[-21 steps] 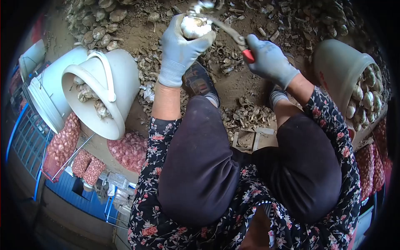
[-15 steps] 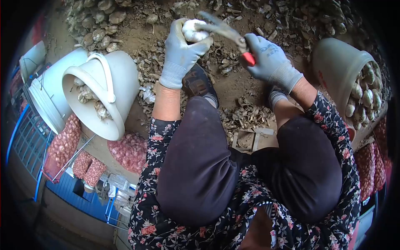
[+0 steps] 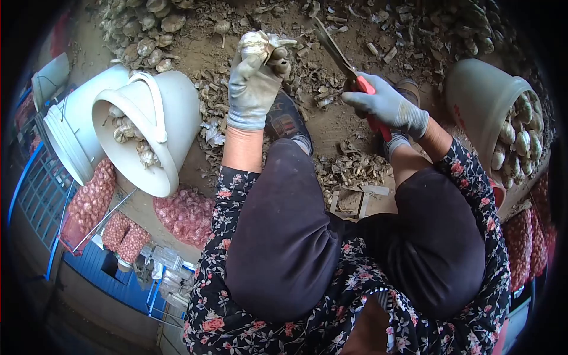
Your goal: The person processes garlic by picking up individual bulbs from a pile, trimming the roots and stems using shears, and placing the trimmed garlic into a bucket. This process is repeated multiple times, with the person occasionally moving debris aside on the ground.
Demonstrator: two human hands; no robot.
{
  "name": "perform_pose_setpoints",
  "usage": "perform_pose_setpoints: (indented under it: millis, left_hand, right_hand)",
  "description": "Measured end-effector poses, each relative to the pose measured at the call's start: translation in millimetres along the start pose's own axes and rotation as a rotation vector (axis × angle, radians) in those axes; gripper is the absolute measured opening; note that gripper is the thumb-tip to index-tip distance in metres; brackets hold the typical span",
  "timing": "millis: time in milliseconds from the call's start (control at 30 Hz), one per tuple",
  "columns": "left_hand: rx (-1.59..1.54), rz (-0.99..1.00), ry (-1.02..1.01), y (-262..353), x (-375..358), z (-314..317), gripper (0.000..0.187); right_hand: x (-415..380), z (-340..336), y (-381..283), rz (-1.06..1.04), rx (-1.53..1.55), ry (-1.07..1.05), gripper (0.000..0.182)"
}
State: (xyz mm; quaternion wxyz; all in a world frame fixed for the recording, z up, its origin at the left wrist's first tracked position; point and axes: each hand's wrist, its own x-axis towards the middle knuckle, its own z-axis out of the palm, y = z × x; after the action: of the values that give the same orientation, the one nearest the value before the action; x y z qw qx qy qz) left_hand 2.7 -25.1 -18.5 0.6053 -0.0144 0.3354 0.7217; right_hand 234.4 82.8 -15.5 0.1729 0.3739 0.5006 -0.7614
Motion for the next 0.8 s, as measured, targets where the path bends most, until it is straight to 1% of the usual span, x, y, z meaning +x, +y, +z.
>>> perform_pose_setpoints:
  millis: [33,67,133,167,200,267,300,333,367,400,433,467,500,533,567,600,633,667,733,767,800]
  left_hand:
    - [-0.007,-0.015,0.014,2.2,-3.0,-0.6,0.033]
    - [-0.004,-0.012,0.015,3.6,-4.4,-0.9,0.033]
    - [0.069,0.074,0.047,2.8,-6.3,-1.4,0.03]
    - [0.118,0.11,0.08,1.3,-6.8,-1.2,0.028]
    - [0.117,0.113,0.077,0.0,-6.4,4.5,0.028]
    - [-0.005,0.061,0.165,-3.2,-7.8,15.8,0.03]
    - [0.031,0.078,0.185,-6.0,-6.9,14.4,0.035]
    - [0.03,0.078,0.184,-9.8,-7.5,12.3,0.035]
    - [0.139,0.103,0.113,-13.7,-8.6,9.6,0.036]
    - [0.249,0.129,0.043,-15.6,-9.0,9.2,0.036]
    - [0.159,0.085,0.026,-15.7,-7.1,8.6,0.037]
    - [0.161,0.091,0.025,-16.6,-8.3,8.2,0.037]
    - [0.19,0.11,0.055,-16.8,-10.7,12.0,0.043]
    - [0.219,0.128,0.086,-15.1,-12.0,14.6,0.049]
    - [0.29,0.193,0.054,-8.7,-11.3,14.1,0.047]
    - [0.479,0.405,0.097,1.5,-16.6,15.8,0.045]
    - [0.712,0.511,0.153,28.0,-31.0,37.3,0.027]
    - [0.962,0.751,0.236,57.9,-51.3,37.0,0.027]
    - [1.41,1.059,0.738,117.6,-83.5,38.4,0.032]
    - [1.941,0.952,1.054,147.6,-101.8,36.2,0.042]
    - [2.457,0.748,1.381,164.3,-108.1,41.5,0.052]
  right_hand:
    - [-0.4,-0.7,-0.3,0.023,-0.007,-0.043,0.049]
    - [-0.7,1.6,-2.1,0.02,-0.007,-0.045,0.049]
    - [-4.0,7.8,-5.9,-0.092,-0.255,0.016,0.059]
    - [-3.9,12.4,-3.3,-0.153,-0.267,0.03,0.066]
    - [-1.4,19.1,-6.3,-0.166,-0.25,0.011,0.066]
    - [-4.2,27.6,-20.2,-0.19,-0.315,0.064,0.062]
    - [-0.4,30.1,-22.4,-0.187,-0.316,0.064,0.062]
    - [5.3,30.7,-23.7,-0.129,-0.194,-0.017,0.055]
    - [8.7,30.8,-24.0,-0.072,-0.073,-0.097,0.049]
    - [9.4,31.4,-23.2,-0.073,-0.074,-0.098,0.049]
    - [10.1,31.6,-22.7,-0.088,0.031,-0.112,0.043]
    - [11.2,31.7,-23.0,-0.106,0.136,-0.127,0.037]
    - [8.1,31.3,-25.8,-0.092,0.127,-0.106,0.031]
    - [6.0,28.3,-26.6,-0.096,0.126,-0.11,0.031]
    - [3.9,23.4,-25.9,-0.023,0.184,-0.102,0.03]
    - [1.4,18.9,-24.4,0.051,0.24,-0.095,0.03]
    - [-1.2,16.6,-22.3,0.092,0.313,-0.083,0.026]
    - [-3.2,14.7,-18.3,0.086,0.311,-0.085,0.026]
    - [-5.7,12.0,-8.3,0.121,0.332,-0.024,0.027]
    - [-5.4,10.1,-5.5,0.119,0.311,-0.01,0.026]
    - [-5.1,8.2,-5.7,0.113,0.253,0.009,0.026]
